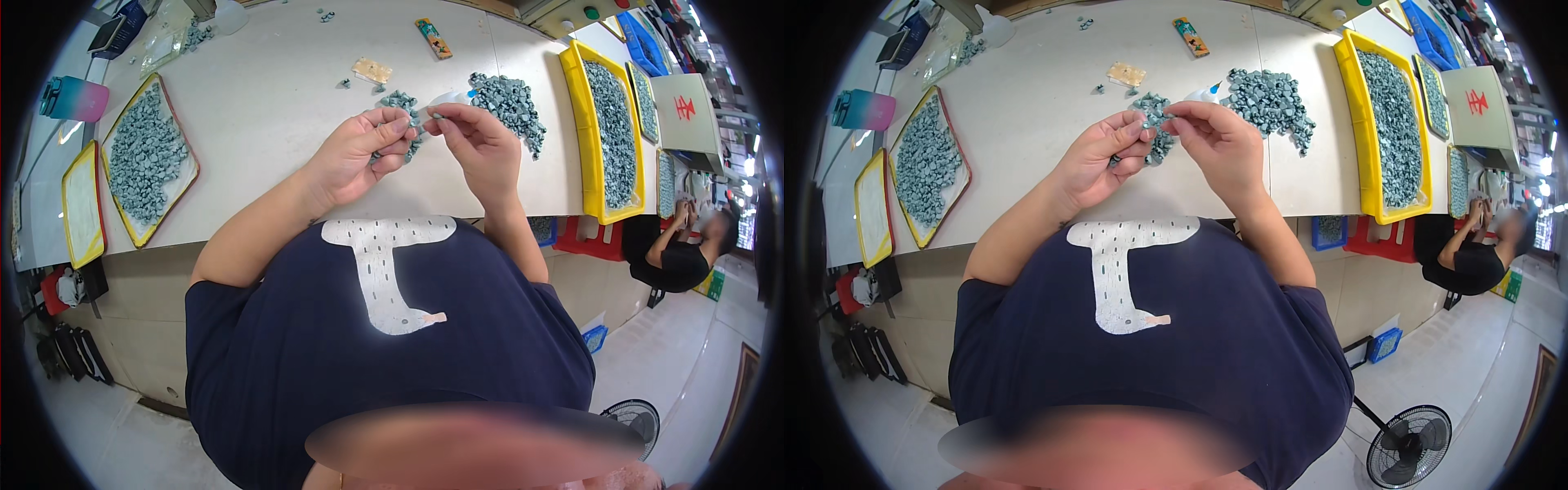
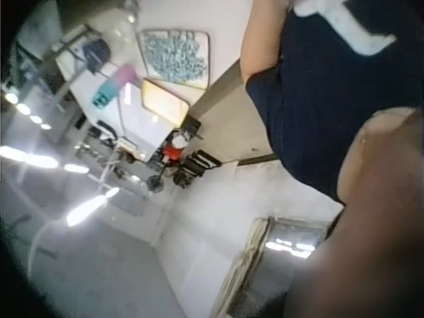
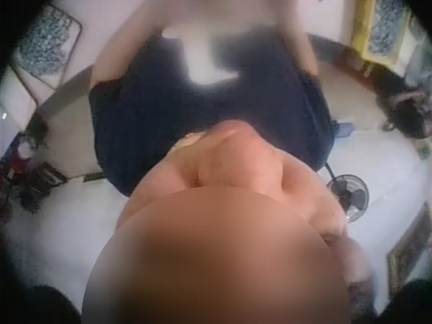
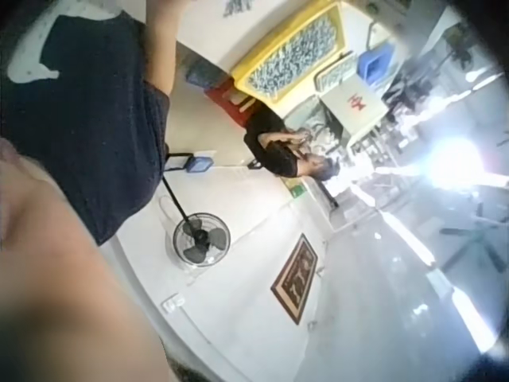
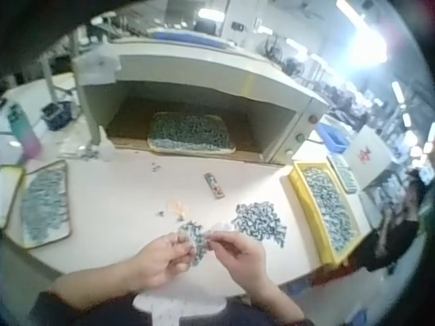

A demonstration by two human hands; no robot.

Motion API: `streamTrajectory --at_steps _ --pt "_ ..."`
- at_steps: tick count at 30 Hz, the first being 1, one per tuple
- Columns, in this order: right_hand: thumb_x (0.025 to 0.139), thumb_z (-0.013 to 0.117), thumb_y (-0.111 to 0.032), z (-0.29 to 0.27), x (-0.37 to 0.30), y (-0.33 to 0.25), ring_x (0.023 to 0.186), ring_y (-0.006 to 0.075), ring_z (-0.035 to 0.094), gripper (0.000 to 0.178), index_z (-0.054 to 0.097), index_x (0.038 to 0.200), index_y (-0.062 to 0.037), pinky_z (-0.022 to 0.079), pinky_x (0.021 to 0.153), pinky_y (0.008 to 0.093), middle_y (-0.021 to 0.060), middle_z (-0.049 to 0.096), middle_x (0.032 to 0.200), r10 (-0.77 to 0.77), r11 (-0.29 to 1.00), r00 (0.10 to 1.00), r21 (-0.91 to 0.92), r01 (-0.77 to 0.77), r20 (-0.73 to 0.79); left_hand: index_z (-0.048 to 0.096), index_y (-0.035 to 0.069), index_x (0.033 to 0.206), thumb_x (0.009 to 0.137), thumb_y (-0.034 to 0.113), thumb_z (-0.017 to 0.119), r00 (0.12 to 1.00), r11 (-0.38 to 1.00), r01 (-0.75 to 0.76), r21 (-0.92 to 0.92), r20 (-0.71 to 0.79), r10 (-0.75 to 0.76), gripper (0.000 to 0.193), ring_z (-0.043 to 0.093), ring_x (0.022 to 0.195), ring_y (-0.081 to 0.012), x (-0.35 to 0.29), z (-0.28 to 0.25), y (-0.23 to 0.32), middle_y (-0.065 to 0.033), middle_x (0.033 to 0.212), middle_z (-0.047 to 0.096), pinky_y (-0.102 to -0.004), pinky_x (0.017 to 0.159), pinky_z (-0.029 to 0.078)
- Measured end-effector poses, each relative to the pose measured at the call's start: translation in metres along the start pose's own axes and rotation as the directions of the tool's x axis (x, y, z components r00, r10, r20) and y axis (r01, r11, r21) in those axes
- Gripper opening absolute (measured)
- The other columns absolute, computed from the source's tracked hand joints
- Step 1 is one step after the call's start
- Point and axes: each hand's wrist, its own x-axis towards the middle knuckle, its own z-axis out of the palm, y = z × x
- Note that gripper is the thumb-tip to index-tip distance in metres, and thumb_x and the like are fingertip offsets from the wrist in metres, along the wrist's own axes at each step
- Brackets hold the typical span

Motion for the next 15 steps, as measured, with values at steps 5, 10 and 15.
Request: streamTrajectory --at_steps 5,10,15 --pt "0.083 0.065 0.007 0.0089 0.0045 0.0061 0.085 0.013 0.065 0.017 0.066 0.099 0.0032 0.053 0.074 0.0236 0.0091 0.066 0.099 -0.229 0.966 0.973 -0.118 0.231 0.035 0.055 0.004 0.102 0.095 0.013 0.056 0.996 1.0 -0.006 0.025 0.084 0.004 0.011 0.041 0.064 -0.0058 -0.0025 0.0012 0.0004 -0.0039 0.09 0.06 -0.0193 0.052 0.032" --pt "0.079 0.068 0.007 0.0086 0.002 0.0096 0.084 0.0127 0.064 0.018 0.068 0.096 0.0009 0.052 0.071 0.0234 0.0087 0.067 0.097 -0.227 0.968 0.974 -0.104 0.227 0.018 0.056 0.004 0.1 0.095 0.014 0.057 0.997 0.999 -0.002 0.042 0.082 -0.002 0.011 0.04 0.065 -0.0057 -0.0032 0.0027 0.0008 -0.0026 0.089 0.059 -0.0191 0.052 0.032" --pt "0.074 0.072 0.005 0.011 -0.001 0.0088 0.073 0.013 0.066 0.019 0.069 0.091 -0.0016 0.053 0.065 0.0247 0.0051 0.068 0.084 -0.15 0.981 0.988 -0.13 0.143 -0.046 0.057 0.005 0.098 0.095 0.015 0.058 0.997 0.997 -0.014 0.078 0.074 0.008 0.011 0.039 0.063 -0.0057 -0.0043 0.0053 0.0007 -0.0018 0.086 0.059 -0.019 0.052 0.031"
